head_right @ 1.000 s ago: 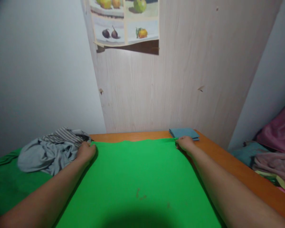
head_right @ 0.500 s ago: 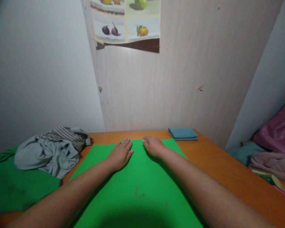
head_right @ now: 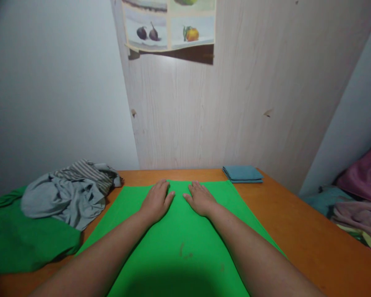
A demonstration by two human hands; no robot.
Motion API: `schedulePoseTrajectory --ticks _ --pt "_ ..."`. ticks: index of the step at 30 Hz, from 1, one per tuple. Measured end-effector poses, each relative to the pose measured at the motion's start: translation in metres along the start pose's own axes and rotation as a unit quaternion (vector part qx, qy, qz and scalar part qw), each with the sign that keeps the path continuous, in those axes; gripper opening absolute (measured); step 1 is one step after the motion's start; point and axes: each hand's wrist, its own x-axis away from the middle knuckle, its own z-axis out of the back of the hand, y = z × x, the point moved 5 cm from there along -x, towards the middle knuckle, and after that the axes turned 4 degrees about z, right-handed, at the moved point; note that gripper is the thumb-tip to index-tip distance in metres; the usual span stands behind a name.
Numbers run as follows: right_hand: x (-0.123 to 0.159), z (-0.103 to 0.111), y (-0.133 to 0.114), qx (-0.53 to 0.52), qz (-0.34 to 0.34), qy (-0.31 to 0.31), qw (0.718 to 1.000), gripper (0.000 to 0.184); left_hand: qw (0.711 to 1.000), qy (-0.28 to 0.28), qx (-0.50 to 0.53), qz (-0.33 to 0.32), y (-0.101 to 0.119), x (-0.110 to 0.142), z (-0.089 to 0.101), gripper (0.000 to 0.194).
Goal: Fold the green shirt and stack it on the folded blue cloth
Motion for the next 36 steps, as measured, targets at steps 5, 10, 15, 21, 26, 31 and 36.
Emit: schedulePoseTrajectory --ticks 5,10,15,21,26,31,36 --pt "-0.001 -0.001 0.002 0.001 0.004 0.009 1.000 0.078 0.998 -0.059 -0.019 -0.017 0.000 -0.002 -0.009 0.061" --pt "-0.001 -0.002 0.005 0.004 0.006 0.024 1.000 0.082 0.991 -0.133 -0.023 -0.008 -0.002 -0.002 -0.019 0.071" --pt "0.000 -0.005 0.013 0.014 -0.034 0.017 0.999 0.091 0.990 -0.137 -0.013 0.015 -0.006 -0.002 -0.022 0.078" --pt "0.001 -0.004 0.019 0.021 -0.067 -0.011 0.997 0.092 0.986 -0.157 -0.004 0.049 -0.010 -0.003 -0.023 0.086" --pt "0.002 -0.001 0.017 0.018 -0.073 -0.020 0.997 0.092 0.986 -0.155 -0.005 0.069 -0.009 -0.002 -0.019 0.086" --pt "0.006 0.005 0.011 0.018 -0.078 -0.001 0.997 0.092 0.986 -0.150 -0.008 0.070 -0.010 -0.003 -0.019 0.094" --pt "0.011 0.009 0.019 0.025 -0.124 0.006 0.992 0.095 0.986 -0.146 -0.009 0.079 -0.012 -0.005 -0.020 0.099"
